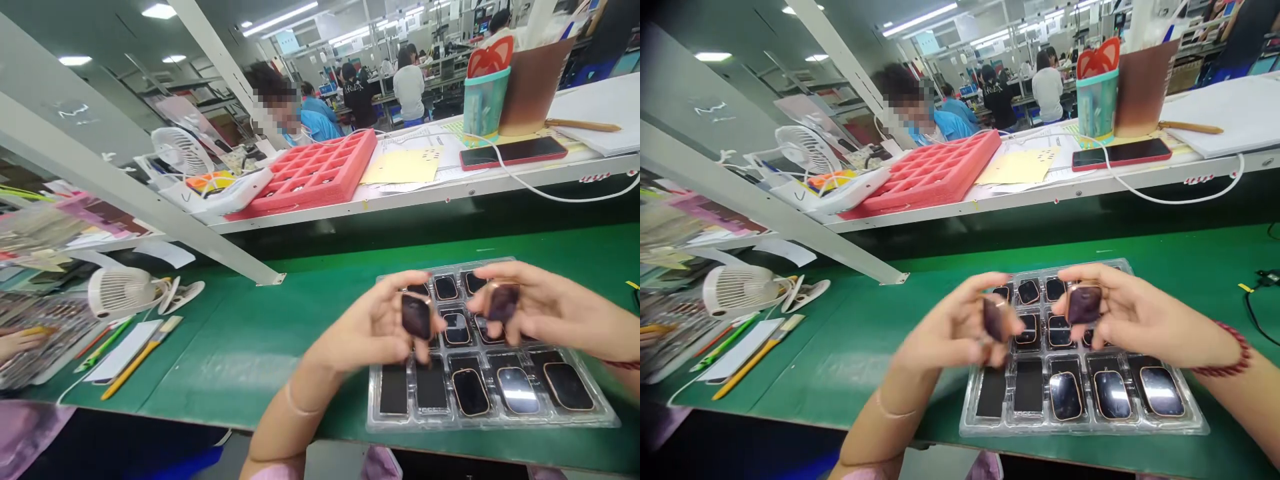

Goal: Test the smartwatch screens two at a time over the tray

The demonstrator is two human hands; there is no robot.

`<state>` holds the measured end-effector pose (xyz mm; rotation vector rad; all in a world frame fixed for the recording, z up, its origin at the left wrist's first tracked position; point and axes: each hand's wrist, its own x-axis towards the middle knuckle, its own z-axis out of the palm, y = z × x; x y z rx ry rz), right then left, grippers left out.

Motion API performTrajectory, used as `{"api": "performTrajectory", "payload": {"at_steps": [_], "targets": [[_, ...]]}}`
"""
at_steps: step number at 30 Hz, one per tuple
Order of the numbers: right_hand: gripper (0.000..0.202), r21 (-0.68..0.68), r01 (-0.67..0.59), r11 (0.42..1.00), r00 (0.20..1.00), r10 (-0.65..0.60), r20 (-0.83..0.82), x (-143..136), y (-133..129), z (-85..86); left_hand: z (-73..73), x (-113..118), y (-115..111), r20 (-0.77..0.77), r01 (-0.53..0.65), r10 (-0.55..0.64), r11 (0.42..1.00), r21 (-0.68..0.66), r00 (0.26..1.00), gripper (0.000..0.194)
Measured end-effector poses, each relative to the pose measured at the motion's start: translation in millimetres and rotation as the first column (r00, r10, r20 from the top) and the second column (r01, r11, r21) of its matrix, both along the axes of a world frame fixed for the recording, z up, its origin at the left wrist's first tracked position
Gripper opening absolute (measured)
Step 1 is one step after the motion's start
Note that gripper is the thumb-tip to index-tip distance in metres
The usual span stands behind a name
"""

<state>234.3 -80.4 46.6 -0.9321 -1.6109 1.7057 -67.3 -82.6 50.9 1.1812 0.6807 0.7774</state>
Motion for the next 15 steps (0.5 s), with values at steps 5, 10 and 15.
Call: {"api": "performTrajectory", "payload": {"at_steps": [5, 10, 15], "targets": [[0.034, 0.057, 0.057, 0.997, 0.997, -0.060, 0.043, -17, 19, -21.1, -32.8, 39, 24, -0.084, -0.008, 0.008, 1.000, 0.000, 0.996, 0.041], [0.036, 0.103, 0.106, 0.989, 0.991, -0.114, 0.073, -25, 20, -28.0, -48.2, 48, 25, -0.105, -0.068, 0.068, 0.998, -0.001, 0.992, 0.041], [0.039, 0.123, 0.106, 0.987, 0.990, -0.117, 0.084, -26, 21, -29.9, -47.7, 48, 27, -0.079, -0.129, 0.130, 0.991, 0.018, 0.988, 0.037]]}}
